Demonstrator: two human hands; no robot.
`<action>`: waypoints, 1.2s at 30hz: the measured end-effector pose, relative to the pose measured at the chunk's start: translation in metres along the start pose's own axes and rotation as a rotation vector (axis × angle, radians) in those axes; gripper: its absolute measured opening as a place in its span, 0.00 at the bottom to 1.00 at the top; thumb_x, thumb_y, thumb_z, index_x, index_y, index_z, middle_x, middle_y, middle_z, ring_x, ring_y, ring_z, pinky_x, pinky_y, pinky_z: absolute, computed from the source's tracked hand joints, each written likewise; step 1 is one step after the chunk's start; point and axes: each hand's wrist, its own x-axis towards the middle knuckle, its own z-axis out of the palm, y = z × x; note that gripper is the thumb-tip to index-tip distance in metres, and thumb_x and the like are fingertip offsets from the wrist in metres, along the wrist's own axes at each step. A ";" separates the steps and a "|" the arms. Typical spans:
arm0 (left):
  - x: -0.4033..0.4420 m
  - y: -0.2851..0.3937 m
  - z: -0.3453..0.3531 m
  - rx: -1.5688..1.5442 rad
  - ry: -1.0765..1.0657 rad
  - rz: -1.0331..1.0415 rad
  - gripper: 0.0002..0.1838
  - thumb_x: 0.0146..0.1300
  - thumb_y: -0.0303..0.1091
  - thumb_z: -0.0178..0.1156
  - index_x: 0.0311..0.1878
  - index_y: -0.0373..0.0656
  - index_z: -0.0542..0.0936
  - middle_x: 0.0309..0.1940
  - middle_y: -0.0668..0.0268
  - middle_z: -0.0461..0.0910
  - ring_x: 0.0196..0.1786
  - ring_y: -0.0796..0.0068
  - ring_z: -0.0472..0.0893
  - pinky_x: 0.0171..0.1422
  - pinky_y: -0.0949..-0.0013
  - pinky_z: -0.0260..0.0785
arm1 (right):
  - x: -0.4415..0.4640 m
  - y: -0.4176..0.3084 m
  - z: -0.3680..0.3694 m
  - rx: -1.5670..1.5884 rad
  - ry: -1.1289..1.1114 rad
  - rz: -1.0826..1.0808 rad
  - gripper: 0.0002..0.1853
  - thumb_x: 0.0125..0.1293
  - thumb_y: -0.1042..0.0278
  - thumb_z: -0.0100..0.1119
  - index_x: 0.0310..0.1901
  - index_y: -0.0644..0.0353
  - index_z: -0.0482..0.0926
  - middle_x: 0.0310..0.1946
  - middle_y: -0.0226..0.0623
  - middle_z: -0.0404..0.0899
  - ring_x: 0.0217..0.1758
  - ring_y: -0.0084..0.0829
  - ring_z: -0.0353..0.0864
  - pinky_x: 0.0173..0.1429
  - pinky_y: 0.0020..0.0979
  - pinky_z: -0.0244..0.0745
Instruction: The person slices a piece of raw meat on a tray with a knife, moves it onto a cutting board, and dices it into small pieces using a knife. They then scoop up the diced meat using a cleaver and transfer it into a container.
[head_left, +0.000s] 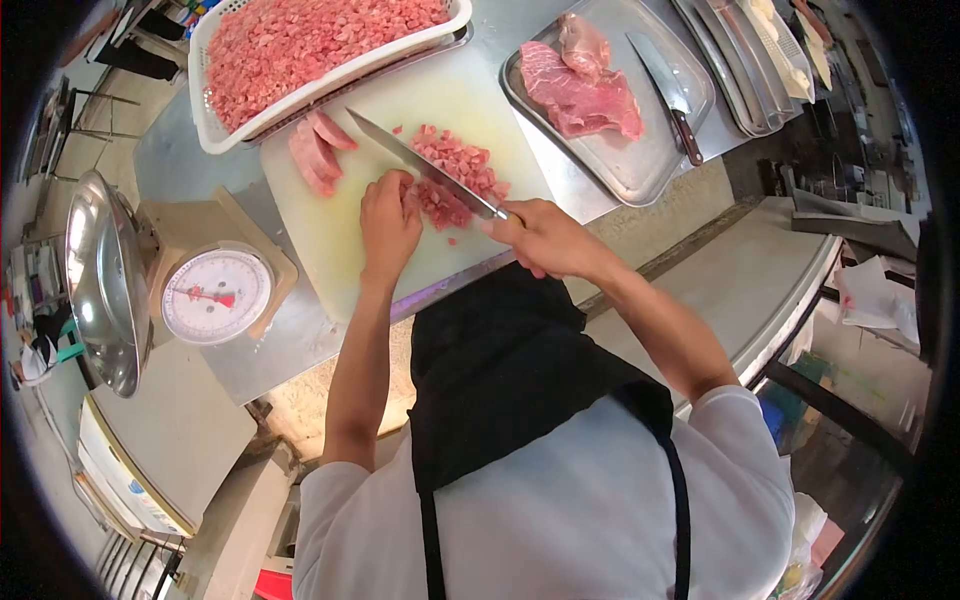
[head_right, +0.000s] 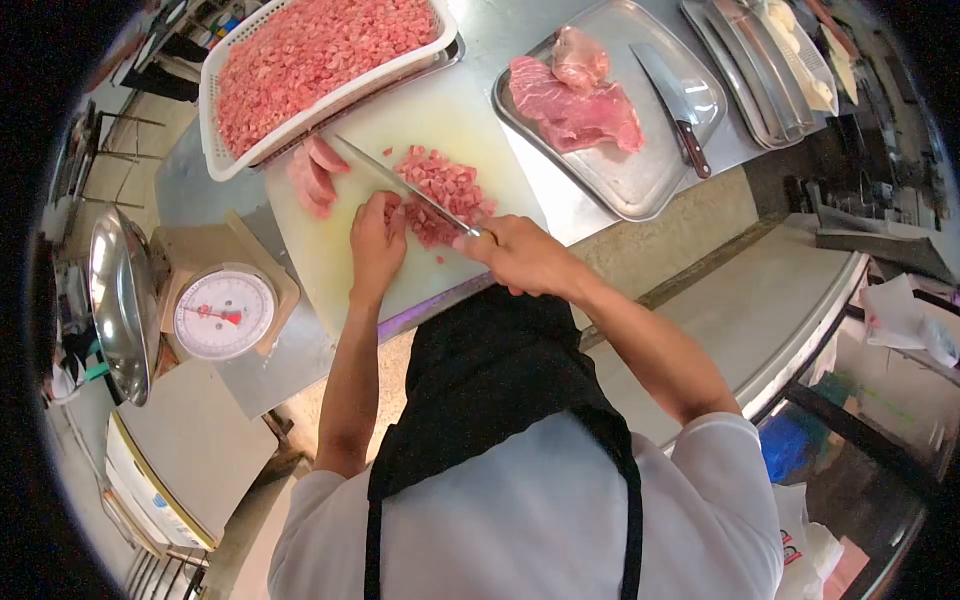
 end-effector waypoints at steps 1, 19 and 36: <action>0.000 0.001 -0.002 -0.017 -0.010 -0.002 0.13 0.53 0.23 0.60 0.44 0.40 0.79 0.37 0.54 0.77 0.45 0.48 0.76 0.50 0.49 0.66 | -0.005 0.003 0.006 0.019 -0.003 -0.004 0.24 0.78 0.45 0.54 0.49 0.63 0.80 0.15 0.34 0.72 0.15 0.27 0.75 0.18 0.33 0.68; 0.031 0.028 -0.035 -0.072 0.273 -0.109 0.13 0.67 0.24 0.62 0.53 0.36 0.77 0.45 0.53 0.80 0.51 0.50 0.79 0.56 0.56 0.71 | -0.017 0.009 -0.008 -0.174 0.262 -0.302 0.19 0.74 0.53 0.60 0.43 0.66 0.81 0.21 0.46 0.78 0.24 0.44 0.83 0.36 0.44 0.78; 0.080 0.011 0.038 0.580 -0.100 0.167 0.34 0.78 0.50 0.50 0.80 0.43 0.64 0.82 0.50 0.60 0.83 0.41 0.56 0.83 0.30 0.44 | -0.060 0.105 -0.028 -0.759 0.410 -0.550 0.14 0.65 0.59 0.70 0.45 0.58 0.79 0.35 0.43 0.84 0.37 0.52 0.86 0.42 0.50 0.80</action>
